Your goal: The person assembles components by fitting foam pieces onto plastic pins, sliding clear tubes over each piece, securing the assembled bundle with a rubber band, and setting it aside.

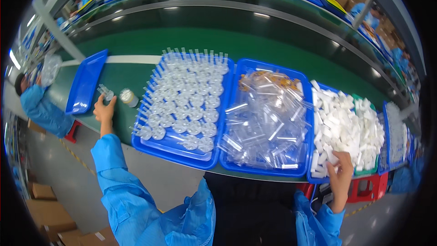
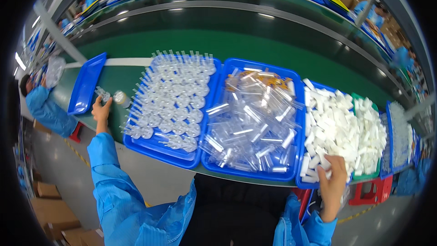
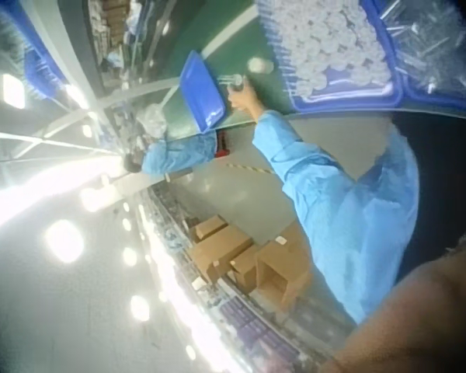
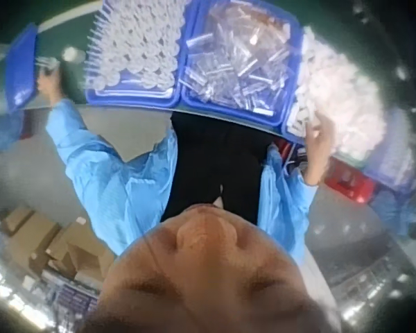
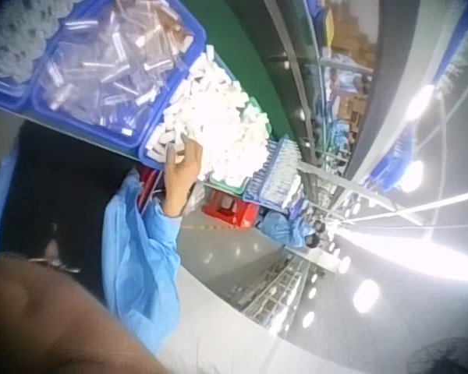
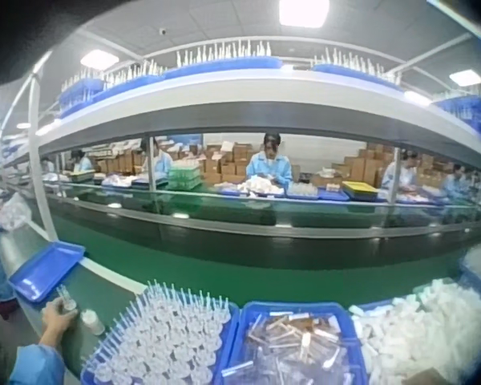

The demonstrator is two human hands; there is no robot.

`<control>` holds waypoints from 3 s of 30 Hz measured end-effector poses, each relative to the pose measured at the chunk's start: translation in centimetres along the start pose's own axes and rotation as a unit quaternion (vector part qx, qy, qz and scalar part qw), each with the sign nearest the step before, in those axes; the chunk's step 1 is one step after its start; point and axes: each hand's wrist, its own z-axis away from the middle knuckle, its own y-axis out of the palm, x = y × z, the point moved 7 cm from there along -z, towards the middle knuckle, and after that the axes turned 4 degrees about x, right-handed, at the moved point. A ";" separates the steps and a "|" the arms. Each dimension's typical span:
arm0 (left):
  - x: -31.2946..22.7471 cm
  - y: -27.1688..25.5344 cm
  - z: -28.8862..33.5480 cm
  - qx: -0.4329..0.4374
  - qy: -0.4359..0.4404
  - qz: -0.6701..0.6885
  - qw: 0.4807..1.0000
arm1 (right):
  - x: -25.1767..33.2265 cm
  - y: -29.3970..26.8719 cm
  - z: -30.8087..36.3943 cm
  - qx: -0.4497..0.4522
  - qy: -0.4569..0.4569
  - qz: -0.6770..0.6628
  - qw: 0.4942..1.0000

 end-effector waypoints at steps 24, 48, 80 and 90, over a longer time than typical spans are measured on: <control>-22.0 -12.6 37.1 0.333 0.258 0.585 0.693 | -1.3 -0.6 -2.5 -0.191 -0.108 0.073 0.973; -29.1 -8.8 51.0 0.496 0.310 0.629 0.513 | 2.9 4.0 0.9 -0.039 -0.002 -0.642 0.765; -28.6 -7.6 50.5 0.557 0.205 0.646 0.481 | -2.7 3.3 -4.6 0.004 -0.079 0.229 0.970; -28.4 -7.9 50.2 0.523 0.224 0.650 0.504 | -1.3 0.2 -3.3 -0.101 -0.073 -0.268 0.955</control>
